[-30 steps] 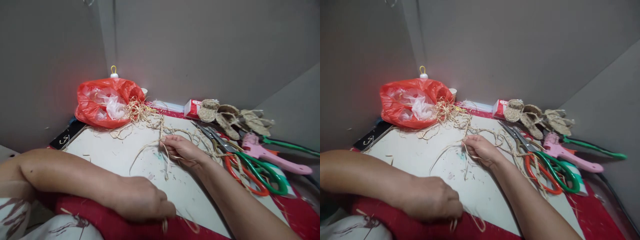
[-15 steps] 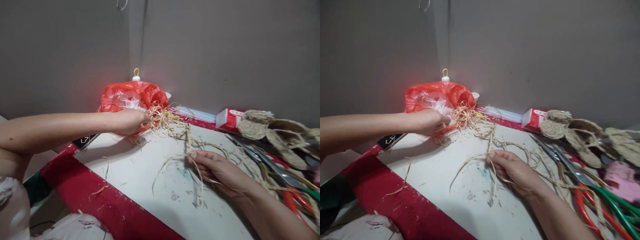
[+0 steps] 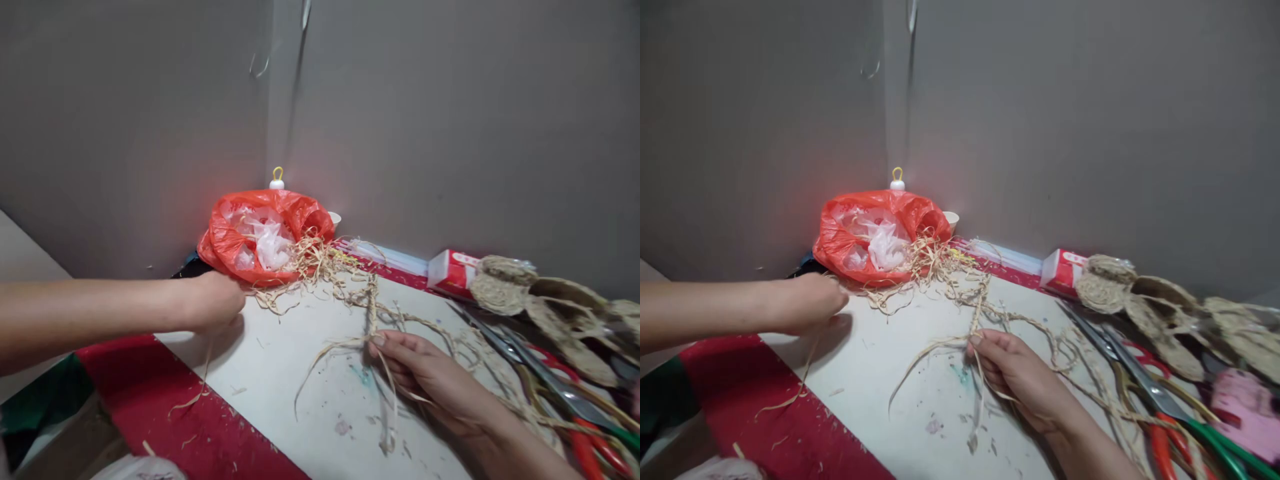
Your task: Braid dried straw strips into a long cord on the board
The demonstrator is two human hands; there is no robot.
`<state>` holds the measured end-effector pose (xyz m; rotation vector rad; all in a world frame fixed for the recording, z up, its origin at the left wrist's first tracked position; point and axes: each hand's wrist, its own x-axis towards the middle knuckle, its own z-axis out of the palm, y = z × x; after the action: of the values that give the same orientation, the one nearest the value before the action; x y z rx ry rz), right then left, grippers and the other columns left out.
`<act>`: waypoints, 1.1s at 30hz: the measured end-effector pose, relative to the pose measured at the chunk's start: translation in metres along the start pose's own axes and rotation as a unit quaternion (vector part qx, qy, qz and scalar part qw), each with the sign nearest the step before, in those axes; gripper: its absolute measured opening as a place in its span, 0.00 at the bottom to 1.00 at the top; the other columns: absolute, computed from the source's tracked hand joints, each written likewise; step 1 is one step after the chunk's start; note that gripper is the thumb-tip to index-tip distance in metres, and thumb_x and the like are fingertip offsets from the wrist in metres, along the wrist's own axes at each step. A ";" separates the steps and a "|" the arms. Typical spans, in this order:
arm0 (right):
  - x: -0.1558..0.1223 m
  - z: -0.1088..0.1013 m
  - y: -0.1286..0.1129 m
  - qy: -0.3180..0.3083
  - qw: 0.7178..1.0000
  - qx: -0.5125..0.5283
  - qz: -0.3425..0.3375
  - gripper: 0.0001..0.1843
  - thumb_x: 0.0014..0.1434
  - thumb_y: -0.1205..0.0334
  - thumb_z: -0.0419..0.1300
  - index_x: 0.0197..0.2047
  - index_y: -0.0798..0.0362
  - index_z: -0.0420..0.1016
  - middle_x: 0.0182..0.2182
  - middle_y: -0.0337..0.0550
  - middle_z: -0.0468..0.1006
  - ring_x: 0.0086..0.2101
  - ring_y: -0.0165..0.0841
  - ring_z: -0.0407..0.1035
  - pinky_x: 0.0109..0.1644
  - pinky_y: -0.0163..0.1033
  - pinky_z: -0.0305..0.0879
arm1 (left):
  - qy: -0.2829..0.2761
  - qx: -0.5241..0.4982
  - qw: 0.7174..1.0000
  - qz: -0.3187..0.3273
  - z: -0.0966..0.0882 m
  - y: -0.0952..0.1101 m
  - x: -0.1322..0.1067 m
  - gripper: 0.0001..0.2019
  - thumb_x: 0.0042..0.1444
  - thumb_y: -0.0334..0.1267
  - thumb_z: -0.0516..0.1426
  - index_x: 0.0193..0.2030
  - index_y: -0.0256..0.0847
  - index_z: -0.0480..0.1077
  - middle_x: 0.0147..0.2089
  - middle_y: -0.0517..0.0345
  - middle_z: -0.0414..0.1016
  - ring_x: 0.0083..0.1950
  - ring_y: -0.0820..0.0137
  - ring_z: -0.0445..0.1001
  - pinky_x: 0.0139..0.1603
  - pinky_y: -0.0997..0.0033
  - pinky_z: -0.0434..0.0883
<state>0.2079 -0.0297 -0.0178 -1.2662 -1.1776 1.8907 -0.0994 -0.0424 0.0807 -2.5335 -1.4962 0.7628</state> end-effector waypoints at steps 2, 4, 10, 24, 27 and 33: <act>0.000 0.001 -0.001 -0.007 1.000 0.001 -0.004 0.20 0.48 0.47 0.66 0.26 0.57 0.70 0.13 0.26 0.48 0.16 0.19 0.37 0.18 0.30 0.31 | -0.040 -0.016 0.998 -0.034 0.018 -0.001 -0.007 0.14 0.54 0.39 0.51 0.32 0.33 0.76 0.29 0.40 0.76 0.28 0.57 0.75 0.26 0.66 0.64; 0.001 0.001 -0.001 -0.014 1.000 0.003 -0.009 0.20 0.49 0.47 0.65 0.26 0.57 0.70 0.13 0.25 0.48 0.16 0.19 0.37 0.18 0.30 0.30 | -0.052 -0.036 0.997 -0.049 0.033 0.000 -0.014 0.13 0.53 0.37 0.51 0.34 0.35 0.76 0.29 0.40 0.77 0.28 0.55 0.75 0.25 0.65 0.64; 0.001 0.002 -0.002 -0.020 1.000 0.000 -0.014 0.19 0.49 0.49 0.65 0.25 0.56 0.68 0.13 0.25 0.48 0.15 0.19 0.37 0.17 0.31 0.29 | 0.025 -0.112 0.993 -0.022 0.051 0.002 -0.020 0.12 0.50 0.28 0.50 0.37 0.37 0.72 0.27 0.49 0.75 0.27 0.63 0.72 0.25 0.70 0.60; 0.006 0.003 0.000 -0.019 0.999 0.016 -0.034 0.18 0.48 0.50 0.64 0.24 0.55 0.66 0.12 0.24 0.48 0.14 0.18 0.36 0.17 0.31 0.28 | 0.122 -0.365 0.921 0.064 -0.004 -0.005 0.056 0.07 0.50 0.36 0.55 0.23 0.38 0.70 0.21 0.60 0.69 0.22 0.75 0.62 0.25 0.75 0.56; 0.007 0.003 0.001 -0.016 0.999 0.018 -0.038 0.18 0.47 0.50 0.64 0.24 0.55 0.65 0.11 0.23 0.48 0.13 0.19 0.36 0.17 0.31 0.27 | 0.207 -0.271 0.939 0.049 -0.020 -0.005 0.077 0.08 0.49 0.30 0.53 0.30 0.40 0.73 0.27 0.58 0.73 0.25 0.73 0.65 0.28 0.74 0.58; 0.007 0.004 -0.001 -0.013 0.999 -0.001 -0.052 0.16 0.48 0.50 0.61 0.24 0.54 0.65 0.11 0.23 0.50 0.13 0.19 0.36 0.17 0.32 0.27 | 0.310 -0.249 0.918 0.007 -0.044 -0.014 0.148 0.11 0.50 0.31 0.53 0.39 0.39 0.73 0.32 0.50 0.75 0.31 0.65 0.71 0.31 0.70 0.60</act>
<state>0.2020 -0.0250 -0.0188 -1.1611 -1.2360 1.8357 -0.0319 0.0973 0.0694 -2.7112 -1.5557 -0.4732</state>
